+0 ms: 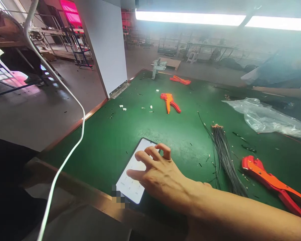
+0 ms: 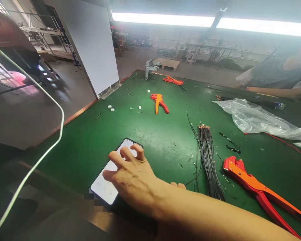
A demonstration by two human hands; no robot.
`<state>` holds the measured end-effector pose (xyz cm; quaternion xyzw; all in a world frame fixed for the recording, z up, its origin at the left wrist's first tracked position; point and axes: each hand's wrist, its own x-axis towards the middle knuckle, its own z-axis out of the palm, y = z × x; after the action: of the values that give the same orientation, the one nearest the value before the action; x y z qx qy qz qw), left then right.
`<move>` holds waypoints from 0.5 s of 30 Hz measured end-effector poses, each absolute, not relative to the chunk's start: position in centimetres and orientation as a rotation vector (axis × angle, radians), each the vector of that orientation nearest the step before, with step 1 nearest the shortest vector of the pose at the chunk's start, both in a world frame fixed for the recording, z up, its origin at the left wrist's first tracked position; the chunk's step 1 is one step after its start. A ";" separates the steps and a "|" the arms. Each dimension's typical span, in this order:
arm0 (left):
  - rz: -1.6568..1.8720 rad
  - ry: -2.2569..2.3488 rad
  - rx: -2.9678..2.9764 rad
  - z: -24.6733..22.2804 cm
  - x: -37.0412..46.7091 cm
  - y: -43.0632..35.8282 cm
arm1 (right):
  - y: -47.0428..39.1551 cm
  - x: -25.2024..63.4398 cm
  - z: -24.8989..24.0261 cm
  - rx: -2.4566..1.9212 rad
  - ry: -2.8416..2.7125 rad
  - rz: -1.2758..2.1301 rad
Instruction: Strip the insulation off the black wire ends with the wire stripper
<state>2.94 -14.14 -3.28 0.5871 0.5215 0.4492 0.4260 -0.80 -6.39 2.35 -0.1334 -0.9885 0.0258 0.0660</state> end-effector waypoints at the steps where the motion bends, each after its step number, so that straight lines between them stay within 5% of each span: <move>1: 1.129 1.297 1.468 -3.3 2.9 -14.1 | -6.4 -0.9 2.5 -0.400 -3.004 0.077; 15: 1.098 1.301 1.463 -3.2 3.1 -13.8 | -5.6 -0.6 2.2 -0.574 -2.718 0.070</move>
<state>3.07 -13.84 -3.17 0.5874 0.5223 0.4409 0.4334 -0.59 -5.57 2.23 -0.2032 -0.9621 0.0247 0.1803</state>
